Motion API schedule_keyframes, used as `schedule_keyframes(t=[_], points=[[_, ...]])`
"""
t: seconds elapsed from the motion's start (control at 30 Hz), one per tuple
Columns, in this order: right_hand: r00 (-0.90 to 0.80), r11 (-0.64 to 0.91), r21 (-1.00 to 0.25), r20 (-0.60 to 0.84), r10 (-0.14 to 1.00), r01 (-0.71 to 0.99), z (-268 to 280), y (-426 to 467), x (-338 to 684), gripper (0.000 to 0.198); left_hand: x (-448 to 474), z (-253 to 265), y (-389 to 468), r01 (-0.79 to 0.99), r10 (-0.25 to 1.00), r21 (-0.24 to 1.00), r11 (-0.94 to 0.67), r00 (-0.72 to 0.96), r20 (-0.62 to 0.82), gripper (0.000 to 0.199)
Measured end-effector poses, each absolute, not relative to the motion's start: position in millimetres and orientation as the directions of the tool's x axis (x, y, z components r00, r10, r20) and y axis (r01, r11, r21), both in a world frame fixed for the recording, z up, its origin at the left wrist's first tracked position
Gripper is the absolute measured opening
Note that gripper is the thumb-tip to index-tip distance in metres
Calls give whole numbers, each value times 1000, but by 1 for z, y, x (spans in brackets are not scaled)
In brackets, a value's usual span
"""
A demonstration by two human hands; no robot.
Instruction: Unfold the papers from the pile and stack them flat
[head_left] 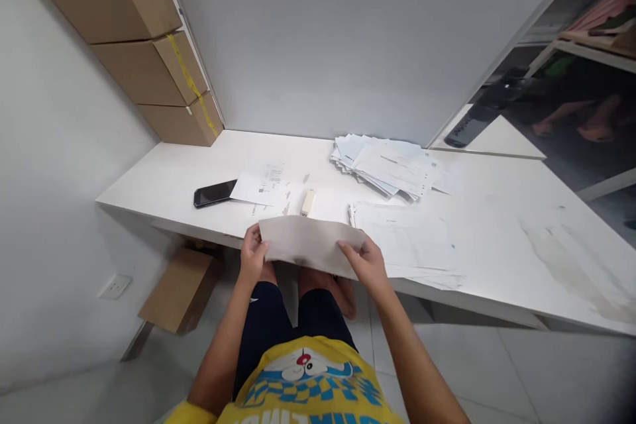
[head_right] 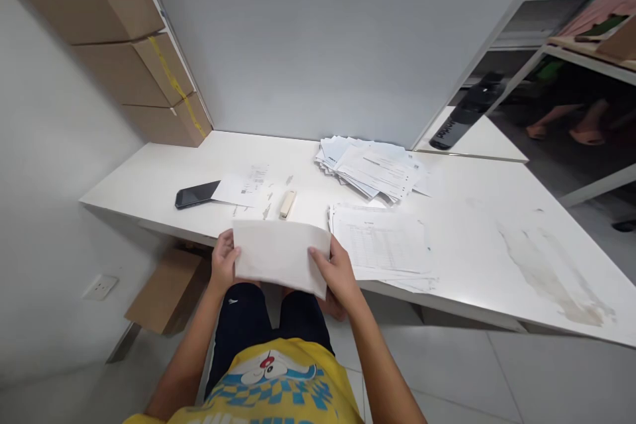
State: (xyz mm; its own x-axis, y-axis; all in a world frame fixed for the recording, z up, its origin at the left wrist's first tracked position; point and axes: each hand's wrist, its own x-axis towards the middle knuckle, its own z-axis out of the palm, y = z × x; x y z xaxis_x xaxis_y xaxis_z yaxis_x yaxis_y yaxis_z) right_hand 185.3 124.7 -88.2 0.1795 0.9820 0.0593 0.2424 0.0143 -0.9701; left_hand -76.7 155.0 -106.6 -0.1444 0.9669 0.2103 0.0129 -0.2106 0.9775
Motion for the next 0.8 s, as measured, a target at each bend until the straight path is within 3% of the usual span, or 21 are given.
schedule_keyframes(t=[0.17, 0.33, 0.47, 0.6, 0.7, 0.8], points=[[225, -232, -931, -171, 959, 282, -94, 117, 193, 49, -84, -130, 128, -114, 993, 991, 69, -86, -79, 60], [323, -266, -928, -175, 930, 261, -106, 141, 182, 53, -79, -143, 118, -194, 984, 969, 156, -56, -169, 65], [331, -186, -932, -77, 940, 312, -116, 160, 178, 63, -78, -152, 114, -139, 994, 987, 84, -59, -93, 59], [323, -37, -870, 142, 936, 491, -111, 174, 173, 73, -77, -160, 111, -86, 999, 996, 39, 5, -39, 47], [241, 93, -767, 311, 919, 635, -97, 187, 167, 62, -72, -161, 111, -80, 997, 996, 39, 62, -34, 45], [10, 287, -653, 412, 911, 701, -86, 202, 156, 47, -61, -159, 112, -76, 998, 996, 43, 58, -38, 48]])
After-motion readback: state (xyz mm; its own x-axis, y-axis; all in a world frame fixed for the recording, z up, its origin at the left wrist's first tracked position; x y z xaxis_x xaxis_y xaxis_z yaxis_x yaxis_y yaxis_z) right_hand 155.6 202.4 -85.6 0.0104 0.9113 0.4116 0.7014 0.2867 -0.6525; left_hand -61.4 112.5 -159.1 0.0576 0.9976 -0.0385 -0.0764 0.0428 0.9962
